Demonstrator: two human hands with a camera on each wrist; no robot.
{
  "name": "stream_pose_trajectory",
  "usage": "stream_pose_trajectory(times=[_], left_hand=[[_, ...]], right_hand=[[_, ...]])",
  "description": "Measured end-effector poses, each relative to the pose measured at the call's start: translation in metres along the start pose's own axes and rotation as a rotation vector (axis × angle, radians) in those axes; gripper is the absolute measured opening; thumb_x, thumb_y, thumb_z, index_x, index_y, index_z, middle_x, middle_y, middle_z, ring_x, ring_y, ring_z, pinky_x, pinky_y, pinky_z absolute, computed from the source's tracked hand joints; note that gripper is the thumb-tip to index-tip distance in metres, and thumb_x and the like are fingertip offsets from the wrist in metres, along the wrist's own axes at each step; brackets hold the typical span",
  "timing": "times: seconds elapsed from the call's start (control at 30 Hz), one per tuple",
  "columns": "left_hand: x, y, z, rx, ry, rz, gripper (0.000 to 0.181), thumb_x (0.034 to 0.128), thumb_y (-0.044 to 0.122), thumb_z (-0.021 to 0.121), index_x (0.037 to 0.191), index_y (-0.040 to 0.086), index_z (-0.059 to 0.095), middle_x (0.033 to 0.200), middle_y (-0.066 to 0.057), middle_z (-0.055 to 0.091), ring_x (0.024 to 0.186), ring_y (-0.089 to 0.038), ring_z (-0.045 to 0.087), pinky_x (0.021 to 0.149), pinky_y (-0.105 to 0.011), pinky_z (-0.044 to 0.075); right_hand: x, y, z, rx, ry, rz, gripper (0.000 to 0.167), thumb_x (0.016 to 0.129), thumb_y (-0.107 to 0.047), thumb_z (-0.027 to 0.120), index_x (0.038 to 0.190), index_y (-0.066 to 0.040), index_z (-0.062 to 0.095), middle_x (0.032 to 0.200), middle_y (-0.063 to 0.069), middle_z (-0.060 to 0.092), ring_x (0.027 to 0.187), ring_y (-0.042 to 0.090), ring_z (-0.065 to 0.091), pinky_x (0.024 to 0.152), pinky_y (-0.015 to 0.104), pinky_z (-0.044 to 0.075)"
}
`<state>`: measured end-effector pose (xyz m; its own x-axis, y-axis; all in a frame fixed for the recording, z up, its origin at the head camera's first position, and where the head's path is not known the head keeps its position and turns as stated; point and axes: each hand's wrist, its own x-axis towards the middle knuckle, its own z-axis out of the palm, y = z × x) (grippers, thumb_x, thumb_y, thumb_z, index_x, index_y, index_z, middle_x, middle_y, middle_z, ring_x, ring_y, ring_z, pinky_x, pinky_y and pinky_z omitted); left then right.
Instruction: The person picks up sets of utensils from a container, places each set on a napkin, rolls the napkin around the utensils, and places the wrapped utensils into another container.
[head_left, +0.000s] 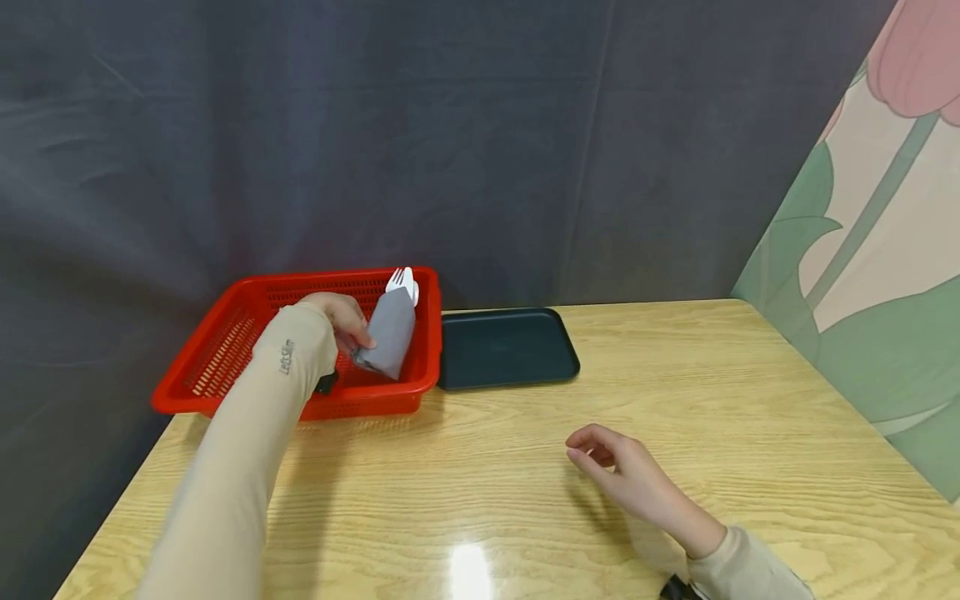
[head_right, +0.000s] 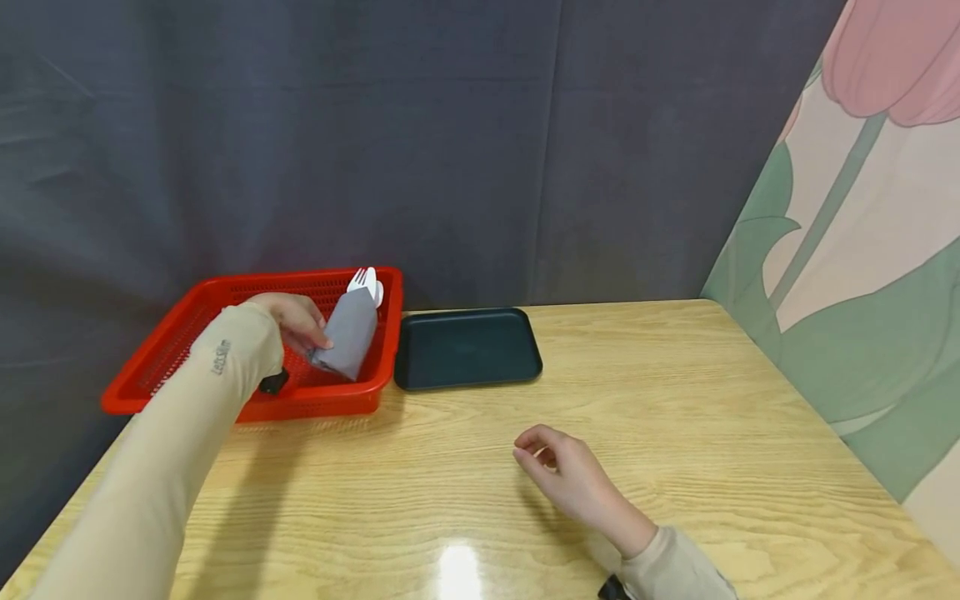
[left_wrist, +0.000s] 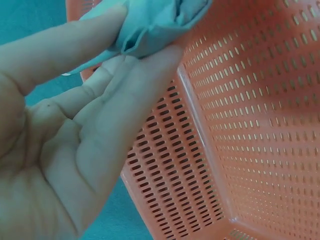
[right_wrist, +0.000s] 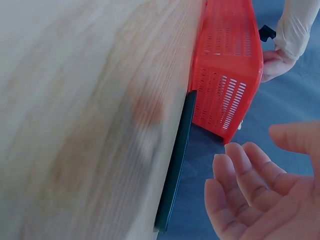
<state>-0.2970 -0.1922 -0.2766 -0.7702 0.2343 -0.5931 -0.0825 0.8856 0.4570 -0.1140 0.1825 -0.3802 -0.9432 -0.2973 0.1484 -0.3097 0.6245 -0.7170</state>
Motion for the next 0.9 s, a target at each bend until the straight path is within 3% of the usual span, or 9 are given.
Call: stream_pose_trajectory(times=[0.17, 0.3, 0.4, 0.7, 0.9], left_hand=[[0.004, -0.004, -0.001, -0.003, -0.008, -0.005, 0.015, 0.0868, 0.017, 0.062, 0.079, 0.008, 0.053, 0.076, 0.003, 0.053, 0.069, -0.006, 0.056, 0.071, -0.020, 0.052], [0.000, -0.006, 0.001, -0.025, -0.013, 0.006, 0.015, 0.0870, 0.017, 0.061, 0.088, 0.005, 0.052, 0.082, 0.001, 0.053, 0.075, -0.008, 0.058, 0.076, -0.023, 0.052], [-0.002, -0.007, 0.001, -0.020, -0.017, 0.006, 0.016, 0.0863, 0.018, 0.061, 0.086, 0.006, 0.051, 0.081, 0.002, 0.053, 0.076, -0.008, 0.058, 0.077, -0.023, 0.052], [-0.002, -0.001, 0.003, 0.030, -0.096, 0.003, 0.014, 0.0880, 0.018, 0.060, 0.079, 0.009, 0.056, 0.065, 0.006, 0.053, 0.059, -0.002, 0.056, 0.067, -0.018, 0.051], [-0.013, 0.007, 0.009, -0.037, -0.066, -0.058, 0.017, 0.0862, 0.019, 0.063, 0.090, 0.005, 0.054, 0.066, 0.006, 0.054, 0.060, -0.004, 0.056, 0.067, -0.020, 0.050]], right_hand=[[-0.003, 0.000, -0.001, 0.001, -0.001, 0.007, 0.019, 0.093, -0.021, 0.056, 0.101, -0.006, 0.064, 0.088, 0.001, 0.066, 0.076, 0.003, 0.059, 0.069, 0.022, 0.051], [-0.003, 0.001, -0.001, 0.002, -0.007, 0.011, 0.019, 0.093, -0.021, 0.056, 0.101, -0.006, 0.064, 0.087, 0.000, 0.066, 0.076, 0.003, 0.059, 0.069, 0.021, 0.050], [-0.003, 0.000, -0.001, 0.009, -0.017, 0.017, 0.020, 0.093, -0.022, 0.056, 0.102, -0.006, 0.064, 0.088, 0.001, 0.066, 0.076, 0.003, 0.059, 0.069, 0.021, 0.050], [-0.003, 0.001, 0.000, 0.011, -0.031, 0.030, 0.020, 0.093, -0.023, 0.056, 0.102, -0.006, 0.063, 0.091, 0.002, 0.067, 0.077, 0.003, 0.059, 0.068, 0.021, 0.050], [-0.004, 0.002, -0.001, 0.016, -0.042, 0.039, 0.021, 0.093, -0.023, 0.056, 0.103, -0.006, 0.063, 0.092, 0.003, 0.067, 0.078, 0.005, 0.060, 0.069, 0.021, 0.050]])
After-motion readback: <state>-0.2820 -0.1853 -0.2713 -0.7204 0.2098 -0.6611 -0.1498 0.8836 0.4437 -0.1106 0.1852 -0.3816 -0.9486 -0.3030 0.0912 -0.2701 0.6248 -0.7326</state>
